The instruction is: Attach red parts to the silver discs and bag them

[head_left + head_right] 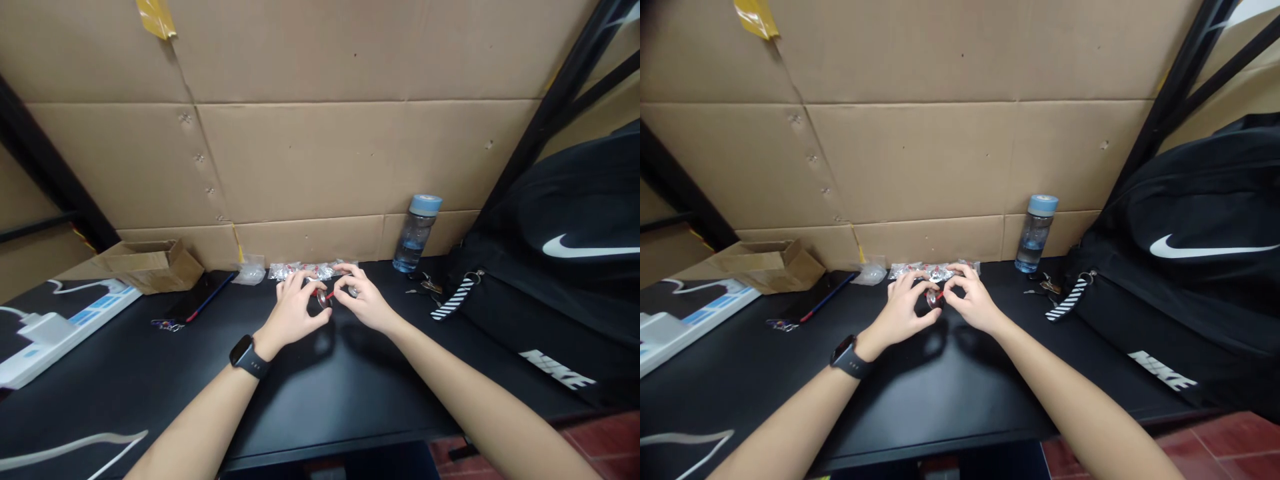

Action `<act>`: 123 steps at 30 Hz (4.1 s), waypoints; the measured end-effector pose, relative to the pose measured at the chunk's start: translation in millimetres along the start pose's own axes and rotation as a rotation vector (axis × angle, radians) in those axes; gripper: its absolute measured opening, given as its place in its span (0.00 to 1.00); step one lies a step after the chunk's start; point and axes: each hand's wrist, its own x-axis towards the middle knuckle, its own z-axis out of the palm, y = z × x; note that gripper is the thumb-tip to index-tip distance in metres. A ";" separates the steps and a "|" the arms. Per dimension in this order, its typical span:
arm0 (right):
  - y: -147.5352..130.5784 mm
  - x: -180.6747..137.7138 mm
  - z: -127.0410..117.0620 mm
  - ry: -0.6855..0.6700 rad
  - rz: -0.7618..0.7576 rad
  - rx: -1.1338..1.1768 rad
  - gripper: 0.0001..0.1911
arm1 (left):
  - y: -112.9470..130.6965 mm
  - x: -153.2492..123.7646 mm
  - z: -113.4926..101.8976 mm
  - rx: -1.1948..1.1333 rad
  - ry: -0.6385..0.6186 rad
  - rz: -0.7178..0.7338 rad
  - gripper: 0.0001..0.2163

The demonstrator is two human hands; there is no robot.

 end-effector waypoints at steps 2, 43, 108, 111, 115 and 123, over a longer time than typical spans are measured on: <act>2.7 0.1 -3.2 -0.015 -0.009 -0.045 0.05 | -6.2 0.2 1.1 -0.019 -0.059 0.000 0.20; 74.3 4.1 -40.5 -0.178 0.140 -0.320 0.20 | -35.6 4.9 24.0 0.009 -0.060 -0.149 0.05; -11.5 -5.3 19.2 0.022 0.340 0.745 0.17 | 7.2 -1.4 -2.6 0.056 0.364 0.033 0.03; -10.4 -3.7 16.7 0.033 0.341 0.691 0.16 | 8.0 -1.9 -3.0 0.057 0.366 0.028 0.03; -7.5 -2.6 14.2 0.027 0.294 0.627 0.15 | 8.3 -2.4 -2.7 0.047 0.365 0.041 0.02; -3.5 -2.6 11.8 -0.032 0.220 0.489 0.15 | 6.6 -1.7 -1.9 0.005 0.324 0.068 0.02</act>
